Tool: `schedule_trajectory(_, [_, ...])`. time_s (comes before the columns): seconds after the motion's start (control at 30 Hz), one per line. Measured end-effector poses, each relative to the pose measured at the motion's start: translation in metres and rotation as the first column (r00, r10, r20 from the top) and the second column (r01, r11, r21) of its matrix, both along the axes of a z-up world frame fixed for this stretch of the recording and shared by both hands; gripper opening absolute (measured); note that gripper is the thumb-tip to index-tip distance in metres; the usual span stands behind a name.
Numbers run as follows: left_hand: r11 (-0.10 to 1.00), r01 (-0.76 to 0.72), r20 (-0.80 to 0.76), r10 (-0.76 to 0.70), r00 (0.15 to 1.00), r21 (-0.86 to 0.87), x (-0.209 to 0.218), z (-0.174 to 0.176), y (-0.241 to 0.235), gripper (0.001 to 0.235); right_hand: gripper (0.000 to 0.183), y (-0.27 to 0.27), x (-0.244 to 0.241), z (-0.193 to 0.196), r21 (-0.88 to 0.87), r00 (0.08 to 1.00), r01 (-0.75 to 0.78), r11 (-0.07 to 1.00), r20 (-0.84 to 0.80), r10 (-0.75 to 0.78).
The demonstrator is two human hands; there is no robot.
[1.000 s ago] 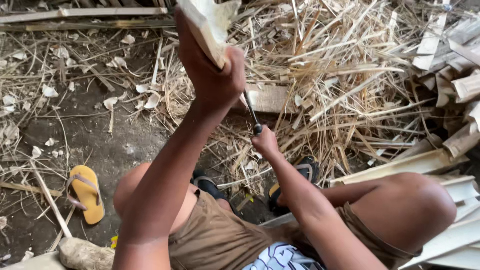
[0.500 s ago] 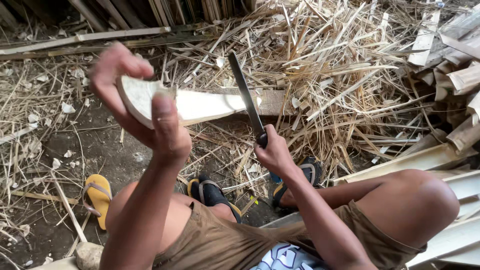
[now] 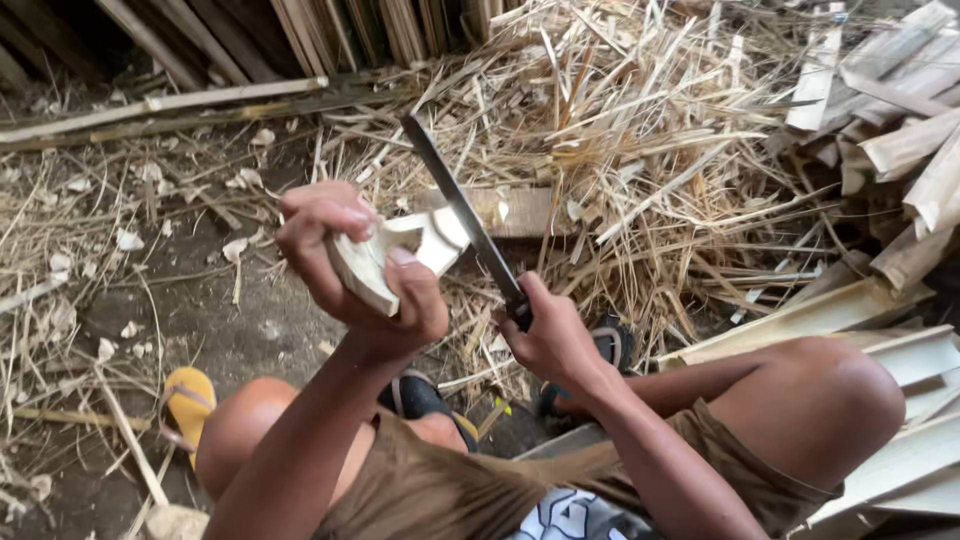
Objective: The person sits on the ground and uses a knife to shave and shape a piece of wood. They repeatedly scrape the surface to smooth it and then place the finished piece with others nearby.
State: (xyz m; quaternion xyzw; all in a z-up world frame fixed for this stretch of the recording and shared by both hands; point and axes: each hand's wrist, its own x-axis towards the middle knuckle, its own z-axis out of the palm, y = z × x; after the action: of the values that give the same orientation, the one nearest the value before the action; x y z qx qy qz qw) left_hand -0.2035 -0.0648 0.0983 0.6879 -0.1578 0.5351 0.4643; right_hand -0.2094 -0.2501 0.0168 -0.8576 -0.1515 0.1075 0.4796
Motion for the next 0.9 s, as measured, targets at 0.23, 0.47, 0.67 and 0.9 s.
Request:
schedule_trajectory(0.23, [0.999,-0.02,-0.01,0.021,1.0,0.032,0.004,-0.003,-0.003,0.03,0.026,0.019,-0.015,0.005,0.096,0.991,0.002,0.995,0.131,-0.015])
schedule_trajectory(0.47, [0.999,0.008,-0.009,-0.007,1.0,0.033,0.001,0.001,-0.002,0.029,0.025,0.003,-0.019,0.022,0.058,0.978,-0.001,0.998,0.206,-0.011])
schedule_trajectory(0.67, [0.997,-0.045,0.004,0.045,0.999,0.062,0.003,0.004,-0.002,0.025,0.025,0.03,-0.011,-0.005,0.08,0.935,0.067,0.995,0.342,-0.091])
schedule_trajectory(0.9, [0.999,-0.03,-0.009,0.031,0.999,0.038,0.004,0.003,-0.001,0.03,0.026,0.01,-0.022,-0.015,-0.005,0.969,-0.042,0.999,0.243,0.042])
